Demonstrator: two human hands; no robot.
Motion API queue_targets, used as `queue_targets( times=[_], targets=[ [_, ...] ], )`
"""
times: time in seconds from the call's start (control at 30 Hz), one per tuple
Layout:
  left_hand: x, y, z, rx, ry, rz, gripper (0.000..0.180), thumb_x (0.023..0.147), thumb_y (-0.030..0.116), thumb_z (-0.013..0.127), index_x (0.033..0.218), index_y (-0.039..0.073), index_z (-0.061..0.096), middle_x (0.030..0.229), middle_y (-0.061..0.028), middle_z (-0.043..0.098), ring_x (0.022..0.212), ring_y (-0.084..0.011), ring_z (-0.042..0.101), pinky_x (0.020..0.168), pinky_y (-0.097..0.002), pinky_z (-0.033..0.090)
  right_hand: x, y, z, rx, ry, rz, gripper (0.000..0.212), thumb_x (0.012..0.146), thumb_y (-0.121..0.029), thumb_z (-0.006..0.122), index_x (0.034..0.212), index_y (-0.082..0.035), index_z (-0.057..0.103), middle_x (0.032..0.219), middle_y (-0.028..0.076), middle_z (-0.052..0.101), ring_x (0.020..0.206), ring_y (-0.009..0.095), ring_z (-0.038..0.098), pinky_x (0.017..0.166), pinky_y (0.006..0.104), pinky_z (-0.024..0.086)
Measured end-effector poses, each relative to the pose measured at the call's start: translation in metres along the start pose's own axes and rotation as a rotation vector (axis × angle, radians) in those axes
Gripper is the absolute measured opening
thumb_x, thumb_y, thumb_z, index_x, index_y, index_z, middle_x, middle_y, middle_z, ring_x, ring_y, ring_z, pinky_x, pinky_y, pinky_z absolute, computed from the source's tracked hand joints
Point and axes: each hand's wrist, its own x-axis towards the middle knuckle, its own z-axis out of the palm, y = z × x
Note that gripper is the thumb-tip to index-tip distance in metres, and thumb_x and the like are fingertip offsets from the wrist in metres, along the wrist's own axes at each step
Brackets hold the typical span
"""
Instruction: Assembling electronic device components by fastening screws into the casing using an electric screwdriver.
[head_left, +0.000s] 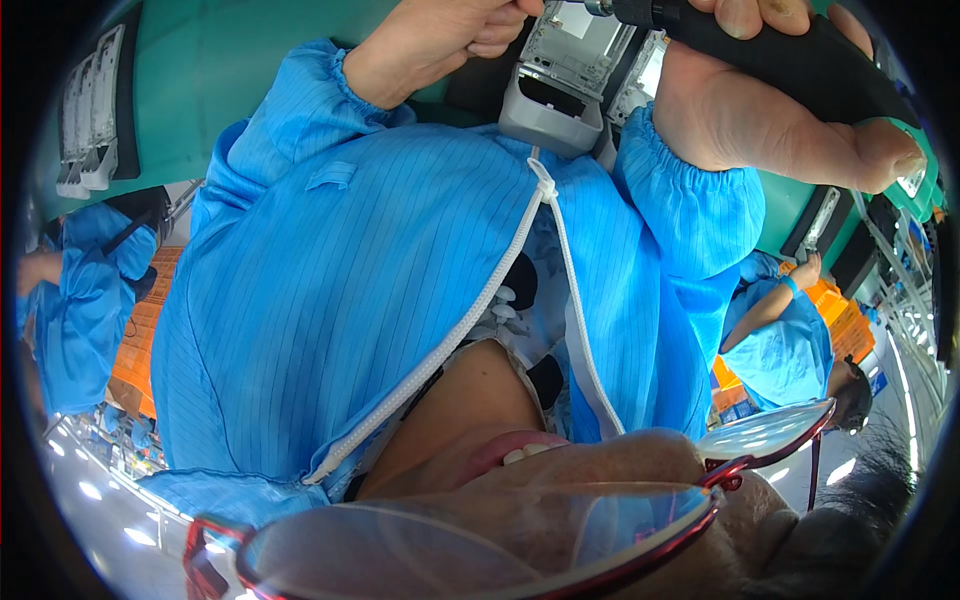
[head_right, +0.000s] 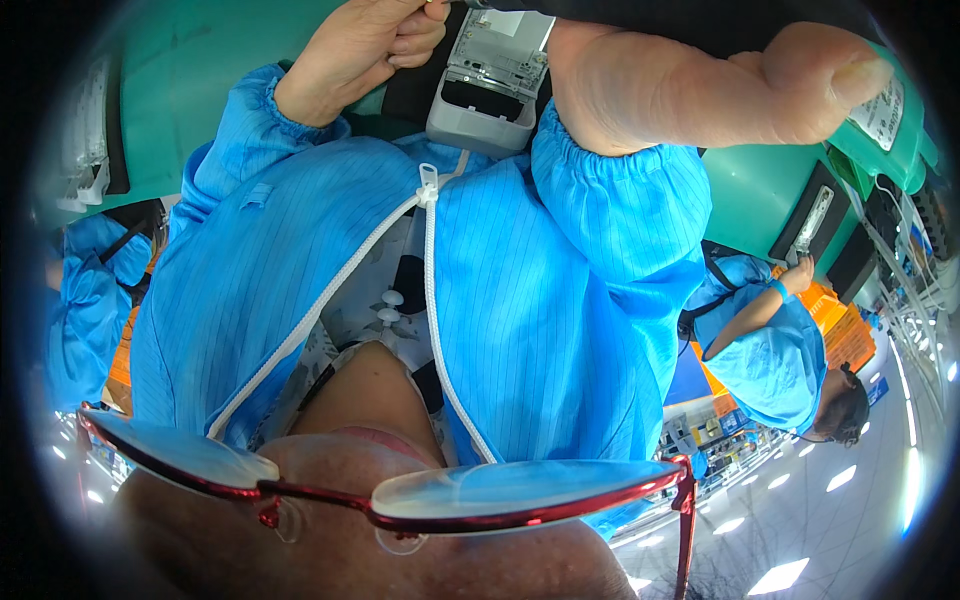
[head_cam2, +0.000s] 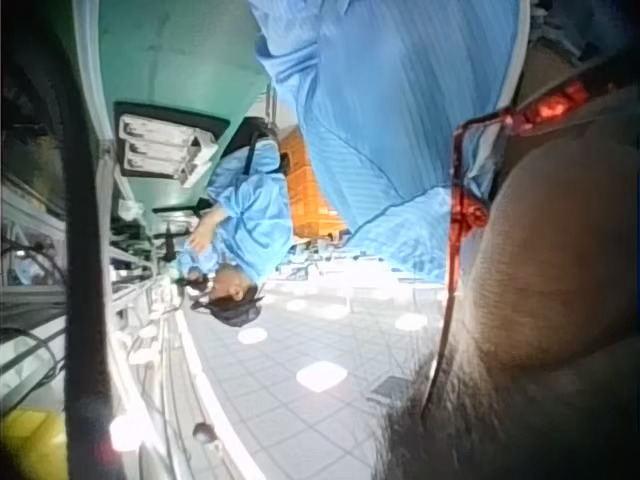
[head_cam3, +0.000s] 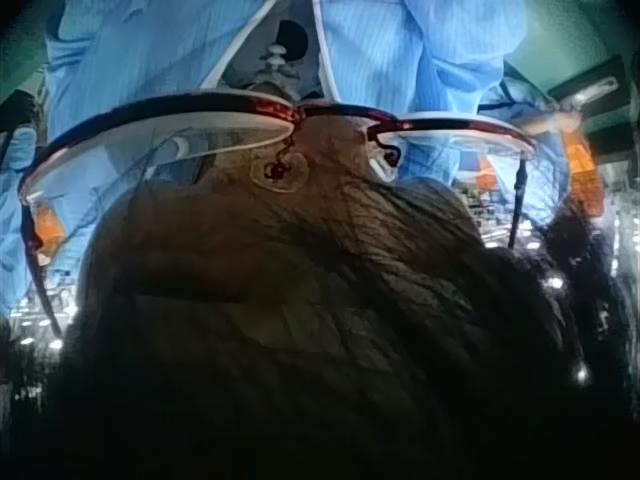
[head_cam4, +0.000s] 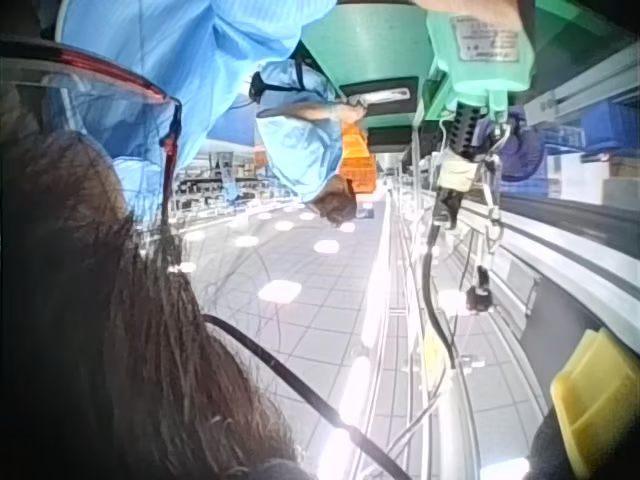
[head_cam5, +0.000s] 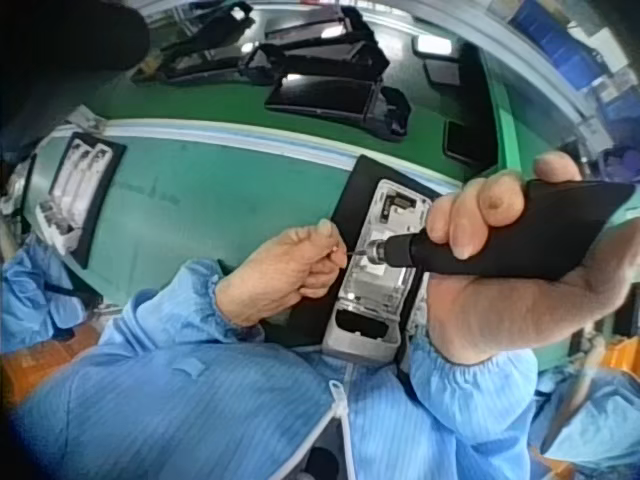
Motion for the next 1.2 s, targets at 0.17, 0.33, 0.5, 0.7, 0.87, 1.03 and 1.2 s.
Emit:
queue_targets(
  times=[0.17, 0.33, 0.5, 0.7, 0.87, 1.03, 1.2],
  targets=[
    [0.020, 0.003, 0.020, -0.002, -0.084, -0.032, 0.043, 0.110, 0.043, 0.048, 0.092, 0.006, 0.059, 0.066, 0.0051, 0.039, 0.055, -0.0055, 0.031, 0.049, -0.0217, 0.027, 0.011, -0.026, 0.006, -0.104, 0.016, -0.007, 0.084, 0.085, -0.088, 0.047, 0.115, -0.014, 0.075, 0.080, 0.011, 0.068, 0.060, 0.024, 0.059, 0.053, 0.0435, 0.046],
    [0.018, 0.000, 0.021, 0.011, -0.020, -0.041, 0.044, 0.109, 0.045, 0.049, 0.091, 0.006, 0.059, 0.065, 0.0055, 0.039, 0.054, -0.0045, 0.032, 0.048, -0.0213, 0.028, 0.012, -0.020, 0.012, -0.091, 0.023, 0.019, 0.084, 0.085, -0.088, 0.047, 0.114, -0.014, 0.075, 0.080, 0.011, 0.068, 0.060, 0.024, 0.059, 0.053, 0.0434, 0.045],
    [0.016, -0.001, 0.023, 0.012, -0.013, -0.042, 0.044, 0.110, 0.045, 0.049, 0.090, 0.007, 0.058, 0.065, 0.0061, 0.039, 0.054, -0.0045, 0.032, 0.049, -0.0214, 0.028, 0.013, -0.018, 0.016, -0.095, 0.022, 0.036, 0.084, 0.085, -0.088, 0.046, 0.114, -0.014, 0.075, 0.080, 0.011, 0.068, 0.060, 0.024, 0.059, 0.053, 0.0433, 0.045],
    [0.015, -0.002, 0.024, 0.014, -0.007, -0.043, 0.044, 0.110, 0.046, 0.049, 0.087, 0.009, 0.058, 0.063, 0.0064, 0.037, 0.053, -0.0050, 0.032, 0.049, -0.0221, 0.028, 0.015, -0.014, 0.021, -0.093, 0.015, 0.055, 0.084, 0.086, -0.088, 0.046, 0.114, -0.014, 0.075, 0.079, 0.011, 0.068, 0.060, 0.024, 0.059, 0.052, 0.0433, 0.045],
    [0.016, 0.000, 0.026, 0.035, -0.018, -0.053, 0.044, 0.110, 0.047, 0.048, 0.086, 0.011, 0.058, 0.062, 0.0070, 0.036, 0.052, -0.0052, 0.031, 0.049, -0.0225, 0.027, 0.016, -0.007, 0.026, -0.085, 0.010, 0.055, 0.084, 0.086, -0.088, 0.046, 0.113, -0.014, 0.075, 0.079, 0.011, 0.069, 0.060, 0.024, 0.059, 0.052, 0.0432, 0.045],
    [0.018, -0.005, 0.027, 0.077, -0.009, -0.046, 0.047, 0.108, 0.052, 0.048, 0.086, 0.012, 0.057, 0.062, 0.0076, 0.036, 0.052, -0.0051, 0.030, 0.048, -0.0227, 0.026, 0.012, 0.002, 0.024, -0.068, 0.003, 0.031, 0.084, 0.086, -0.088, 0.046, 0.113, -0.014, 0.076, 0.079, 0.011, 0.069, 0.060, 0.024, 0.059, 0.052, 0.0431, 0.045],
    [0.018, -0.001, 0.024, 0.044, 0.049, -0.058, 0.049, 0.109, 0.055, 0.044, 0.087, 0.012, 0.055, 0.063, 0.0077, 0.032, 0.052, -0.0050, 0.027, 0.047, -0.0228, 0.022, 0.012, -0.008, 0.000, -0.044, -0.025, 0.033, 0.084, 0.086, -0.088, 0.046, 0.113, -0.014, 0.076, 0.079, 0.011, 0.069, 0.060, 0.024, 0.059, 0.052, 0.0431, 0.045]
  ],
)
